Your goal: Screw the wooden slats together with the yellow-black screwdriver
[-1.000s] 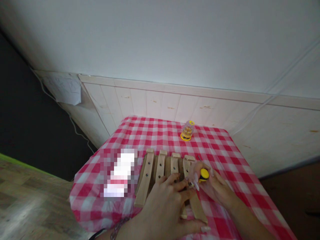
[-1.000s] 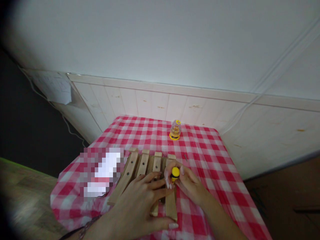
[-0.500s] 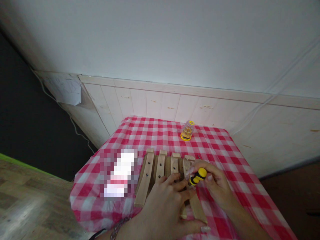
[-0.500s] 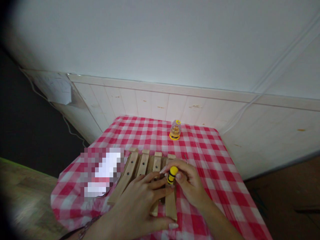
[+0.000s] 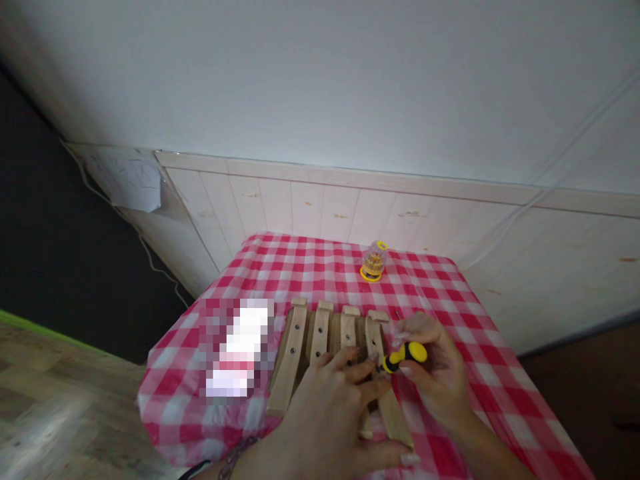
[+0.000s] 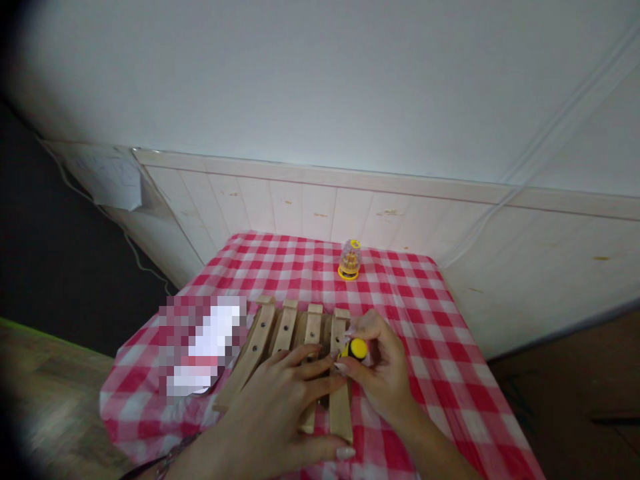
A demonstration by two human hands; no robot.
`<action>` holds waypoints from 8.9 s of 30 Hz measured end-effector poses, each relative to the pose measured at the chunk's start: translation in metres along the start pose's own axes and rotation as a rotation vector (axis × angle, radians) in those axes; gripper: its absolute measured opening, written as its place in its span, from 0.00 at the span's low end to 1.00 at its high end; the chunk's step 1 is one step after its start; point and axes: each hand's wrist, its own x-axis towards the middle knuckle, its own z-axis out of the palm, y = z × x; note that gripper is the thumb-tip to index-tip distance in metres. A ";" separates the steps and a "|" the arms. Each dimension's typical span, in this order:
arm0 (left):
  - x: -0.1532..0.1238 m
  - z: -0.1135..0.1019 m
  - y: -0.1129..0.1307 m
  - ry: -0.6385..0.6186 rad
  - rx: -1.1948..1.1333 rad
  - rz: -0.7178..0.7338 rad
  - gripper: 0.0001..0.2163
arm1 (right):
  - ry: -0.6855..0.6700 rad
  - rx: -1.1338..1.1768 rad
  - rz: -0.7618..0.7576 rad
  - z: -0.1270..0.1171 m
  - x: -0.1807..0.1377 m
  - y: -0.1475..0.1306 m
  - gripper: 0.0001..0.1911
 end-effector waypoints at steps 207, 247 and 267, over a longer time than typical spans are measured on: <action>0.001 0.001 0.000 -0.006 0.009 0.020 0.25 | -0.292 0.481 0.526 0.008 -0.006 0.005 0.25; 0.001 -0.004 0.003 -0.033 0.049 0.001 0.26 | -0.386 0.321 0.333 -0.005 -0.008 0.012 0.21; 0.002 0.000 0.001 -0.027 0.046 -0.017 0.27 | -0.318 0.332 0.308 0.000 -0.003 0.008 0.16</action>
